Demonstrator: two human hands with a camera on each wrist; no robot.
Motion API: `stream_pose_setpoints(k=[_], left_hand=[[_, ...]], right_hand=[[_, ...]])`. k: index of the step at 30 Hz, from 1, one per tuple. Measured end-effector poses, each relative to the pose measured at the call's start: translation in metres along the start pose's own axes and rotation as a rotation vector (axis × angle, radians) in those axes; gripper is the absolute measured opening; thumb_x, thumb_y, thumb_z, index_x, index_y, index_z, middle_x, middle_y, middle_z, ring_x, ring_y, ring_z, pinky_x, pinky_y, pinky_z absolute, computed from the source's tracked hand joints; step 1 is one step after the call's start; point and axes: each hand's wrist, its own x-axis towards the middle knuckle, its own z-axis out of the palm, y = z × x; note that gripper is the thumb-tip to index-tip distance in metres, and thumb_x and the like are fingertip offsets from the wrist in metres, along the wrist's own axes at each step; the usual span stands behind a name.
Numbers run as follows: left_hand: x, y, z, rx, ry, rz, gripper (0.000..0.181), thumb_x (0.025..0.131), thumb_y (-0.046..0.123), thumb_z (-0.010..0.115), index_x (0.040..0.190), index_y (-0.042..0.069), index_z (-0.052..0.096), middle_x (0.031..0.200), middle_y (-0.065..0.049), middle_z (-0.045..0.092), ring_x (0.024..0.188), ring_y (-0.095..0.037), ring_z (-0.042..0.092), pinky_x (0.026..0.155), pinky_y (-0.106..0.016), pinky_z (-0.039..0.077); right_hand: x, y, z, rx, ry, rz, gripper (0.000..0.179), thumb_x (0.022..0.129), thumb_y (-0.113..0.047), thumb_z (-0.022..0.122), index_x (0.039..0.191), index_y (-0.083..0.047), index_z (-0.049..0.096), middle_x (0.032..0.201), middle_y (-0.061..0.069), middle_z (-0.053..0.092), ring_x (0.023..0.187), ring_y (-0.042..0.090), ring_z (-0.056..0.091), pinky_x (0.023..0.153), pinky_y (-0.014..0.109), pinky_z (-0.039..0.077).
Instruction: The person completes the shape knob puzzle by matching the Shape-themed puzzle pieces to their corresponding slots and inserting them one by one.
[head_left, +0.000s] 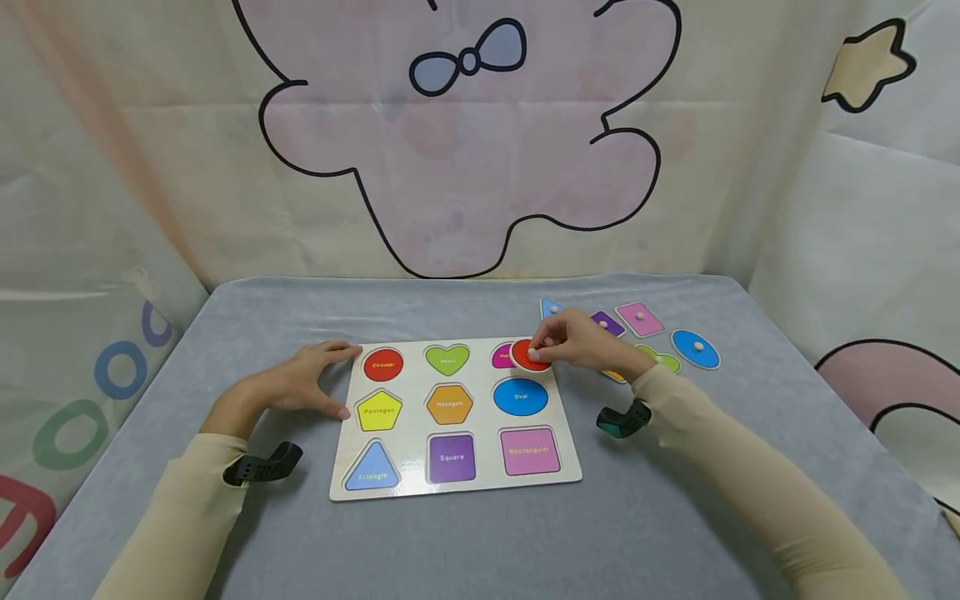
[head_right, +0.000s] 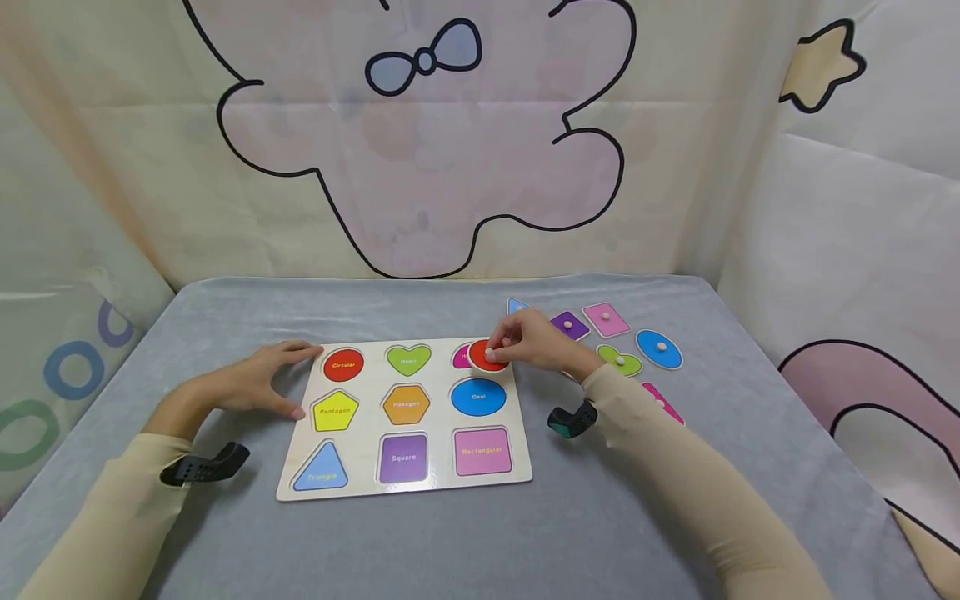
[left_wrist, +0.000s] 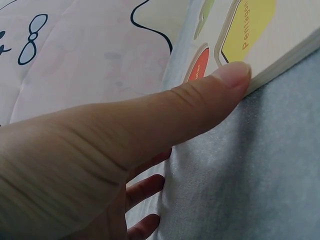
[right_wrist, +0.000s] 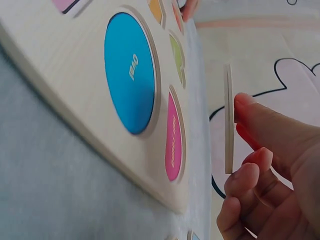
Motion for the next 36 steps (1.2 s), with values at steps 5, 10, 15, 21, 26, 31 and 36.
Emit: stream_pose_setpoints(k=[5, 10, 15, 21, 26, 31, 36], left_hand=[[0.001, -0.001, 0.000, 0.003, 0.008, -0.002, 0.106, 0.071, 0.040, 0.090, 0.157, 0.010, 0.036, 0.161, -0.025, 0.030, 0.145, -0.050, 0.025, 0.113, -0.074, 0.028], [0.000, 0.000, -0.002, 0.034, 0.023, 0.002, 0.106, 0.070, 0.041, 0.091, 0.156, 0.011, 0.038, 0.158, -0.025, 0.032, 0.143, -0.050, 0.028, 0.112, -0.075, 0.029], [-0.001, 0.002, -0.003, 0.058, 0.024, -0.006, 0.106, 0.070, 0.044, 0.090, 0.157, 0.012, 0.038, 0.158, -0.025, 0.033, 0.142, -0.051, 0.029, 0.111, -0.076, 0.029], [-0.001, 0.003, -0.002, 0.047, 0.026, -0.005, 0.106, 0.071, 0.045, 0.089, 0.157, 0.013, 0.037, 0.158, -0.024, 0.032, 0.142, -0.051, 0.028, 0.111, -0.077, 0.027], [0.001, 0.002, -0.001, 0.049, 0.027, -0.002, 0.106, 0.071, 0.045, 0.089, 0.157, 0.013, 0.037, 0.159, -0.024, 0.032, 0.143, -0.051, 0.027, 0.111, -0.077, 0.027], [0.000, 0.001, -0.001, 0.053, 0.021, -0.004, 0.106, 0.070, 0.046, 0.089, 0.157, 0.013, 0.037, 0.158, -0.024, 0.033, 0.142, -0.050, 0.028, 0.111, -0.076, 0.029], [0.000, 0.000, 0.000, 0.054, 0.027, 0.005, 0.106, 0.069, 0.045, 0.090, 0.156, 0.013, 0.038, 0.157, -0.024, 0.034, 0.141, -0.050, 0.030, 0.111, -0.075, 0.030]], right_hand=[[0.009, -0.004, 0.006, -0.009, -0.003, -0.003, 0.012, 0.091, -0.013, 0.075, 0.098, -0.002, 0.075, 0.081, 0.005, 0.060, 0.085, 0.021, 0.053, 0.063, 0.020, 0.044], [0.018, -0.010, 0.013, -0.016, -0.009, -0.020, 0.011, 0.091, -0.012, 0.075, 0.097, -0.003, 0.075, 0.082, 0.005, 0.062, 0.086, 0.021, 0.054, 0.065, 0.021, 0.045], [0.028, -0.018, 0.022, -0.014, -0.030, -0.019, 0.009, 0.091, -0.012, 0.075, 0.095, -0.004, 0.075, 0.078, 0.002, 0.059, 0.082, 0.020, 0.054, 0.064, 0.020, 0.046], [0.041, -0.027, 0.031, -0.027, -0.025, -0.053, 0.009, 0.091, -0.012, 0.076, 0.093, -0.003, 0.075, 0.077, 0.004, 0.059, 0.084, 0.019, 0.054, 0.067, 0.021, 0.047], [0.052, -0.034, 0.041, -0.049, 0.000, -0.026, 0.009, 0.090, -0.014, 0.077, 0.094, -0.006, 0.076, 0.085, 0.006, 0.063, 0.089, 0.020, 0.054, 0.068, 0.021, 0.048], [0.062, -0.044, 0.054, -0.030, 0.006, -0.019, 0.011, 0.090, -0.016, 0.077, 0.095, -0.006, 0.077, 0.088, 0.007, 0.063, 0.091, 0.020, 0.054, 0.068, 0.020, 0.047], [0.070, -0.054, 0.068, -0.002, 0.003, -0.042, 0.012, 0.089, -0.015, 0.078, 0.094, -0.004, 0.077, 0.080, 0.003, 0.060, 0.082, 0.017, 0.052, 0.064, 0.020, 0.042]])
